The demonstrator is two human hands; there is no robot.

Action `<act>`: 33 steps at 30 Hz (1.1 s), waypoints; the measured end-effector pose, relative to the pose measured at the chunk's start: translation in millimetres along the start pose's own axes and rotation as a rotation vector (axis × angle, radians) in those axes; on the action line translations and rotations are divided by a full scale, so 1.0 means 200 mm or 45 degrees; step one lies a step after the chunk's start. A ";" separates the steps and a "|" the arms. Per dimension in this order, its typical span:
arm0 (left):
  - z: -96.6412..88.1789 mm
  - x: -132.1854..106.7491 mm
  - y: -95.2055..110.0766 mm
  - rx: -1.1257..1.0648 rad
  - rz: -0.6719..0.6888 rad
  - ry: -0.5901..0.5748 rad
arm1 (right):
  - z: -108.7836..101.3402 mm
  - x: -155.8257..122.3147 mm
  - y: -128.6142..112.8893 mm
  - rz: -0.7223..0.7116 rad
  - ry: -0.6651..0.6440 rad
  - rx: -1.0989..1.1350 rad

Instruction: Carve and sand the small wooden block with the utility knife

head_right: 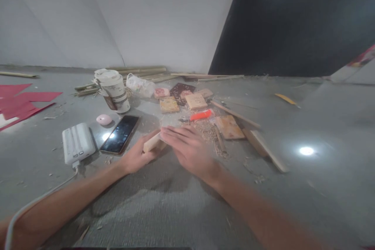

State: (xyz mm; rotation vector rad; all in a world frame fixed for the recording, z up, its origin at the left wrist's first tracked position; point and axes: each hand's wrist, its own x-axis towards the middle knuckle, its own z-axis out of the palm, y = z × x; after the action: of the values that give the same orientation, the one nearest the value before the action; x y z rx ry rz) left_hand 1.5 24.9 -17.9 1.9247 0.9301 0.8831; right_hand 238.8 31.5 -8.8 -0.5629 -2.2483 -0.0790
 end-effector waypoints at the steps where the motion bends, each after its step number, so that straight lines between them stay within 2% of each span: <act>1: 0.00 0.00 0.00 0.008 0.016 0.001 | 0.00 0.00 0.00 -0.015 0.005 0.003; 4: 0.00 0.00 0.00 0.020 0.055 0.008 | 0.00 0.00 -0.01 -0.061 0.002 0.003; 8: 0.00 0.00 0.00 -0.008 0.013 0.008 | 0.00 0.00 -0.01 -0.017 -0.004 0.012; 13: 0.00 0.01 -0.01 -0.009 0.067 -0.001 | 0.00 0.00 -0.01 -0.022 -0.001 0.015; 27: 0.00 0.00 0.02 -0.004 -0.062 0.005 | 0.01 -0.01 0.00 0.031 -0.048 0.058; 33: 0.00 0.01 0.02 -0.010 -0.026 -0.014 | 0.02 -0.01 0.00 0.066 -0.038 0.125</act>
State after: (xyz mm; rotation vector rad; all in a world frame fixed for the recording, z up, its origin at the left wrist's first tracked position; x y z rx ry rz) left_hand 2.4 25.5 -14.4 1.9083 0.9366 0.8619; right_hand 237.6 31.7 -13.3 -0.5721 -2.2510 0.0659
